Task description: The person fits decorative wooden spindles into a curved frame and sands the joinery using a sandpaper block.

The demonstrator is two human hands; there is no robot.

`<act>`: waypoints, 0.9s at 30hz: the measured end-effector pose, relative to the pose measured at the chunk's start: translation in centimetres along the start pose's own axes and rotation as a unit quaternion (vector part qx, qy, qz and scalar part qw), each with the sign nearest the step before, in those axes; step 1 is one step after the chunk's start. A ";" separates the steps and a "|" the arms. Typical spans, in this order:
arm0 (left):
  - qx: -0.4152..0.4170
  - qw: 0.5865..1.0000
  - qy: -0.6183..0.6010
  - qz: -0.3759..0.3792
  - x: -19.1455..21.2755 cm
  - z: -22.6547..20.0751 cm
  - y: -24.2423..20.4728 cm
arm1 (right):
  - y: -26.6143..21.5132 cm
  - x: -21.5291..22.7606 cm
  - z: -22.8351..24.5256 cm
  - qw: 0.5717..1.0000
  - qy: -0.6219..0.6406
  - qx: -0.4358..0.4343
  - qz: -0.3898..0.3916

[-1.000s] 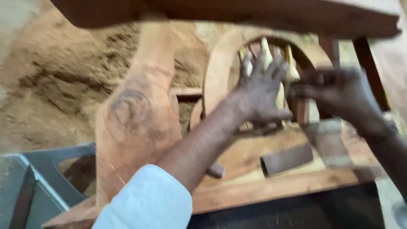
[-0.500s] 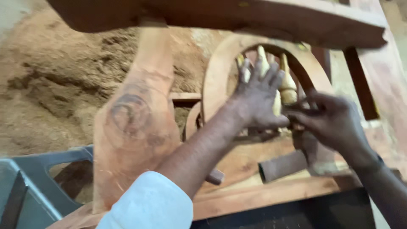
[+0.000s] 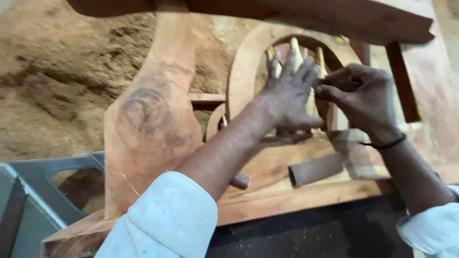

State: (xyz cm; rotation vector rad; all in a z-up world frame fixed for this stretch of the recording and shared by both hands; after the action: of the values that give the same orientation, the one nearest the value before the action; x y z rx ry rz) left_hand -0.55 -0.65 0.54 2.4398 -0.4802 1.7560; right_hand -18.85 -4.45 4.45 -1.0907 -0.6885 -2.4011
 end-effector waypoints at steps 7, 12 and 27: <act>-0.001 1.000 0.006 -0.021 0.4 -0.1 -0.8 | -0.6 -0.5 0.6 0.999 -0.036 -0.012 -0.014; -0.010 0.999 -0.004 -0.039 0.4 0.0 -0.2 | -1.2 0.2 0.0 0.997 -0.044 -0.068 -0.010; -0.012 0.999 -0.038 -0.026 0.6 -0.1 -0.5 | -1.1 2.1 0.6 0.996 -0.046 -0.078 -0.005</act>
State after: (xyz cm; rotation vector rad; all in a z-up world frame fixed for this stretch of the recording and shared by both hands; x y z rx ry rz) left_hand -0.36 -0.23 1.18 2.4868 -0.4373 1.6327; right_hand -20.40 -3.54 6.12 -1.2712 -0.5441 -2.4598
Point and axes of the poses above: each hand's wrist, its own y-axis towards the middle knuckle, its own x-axis out of the back of the hand, z = x × y, the point moved 1 cm from there along y, towards the middle knuckle, and after that the axes turned 3 degrees about -y, right-handed, at the moved point
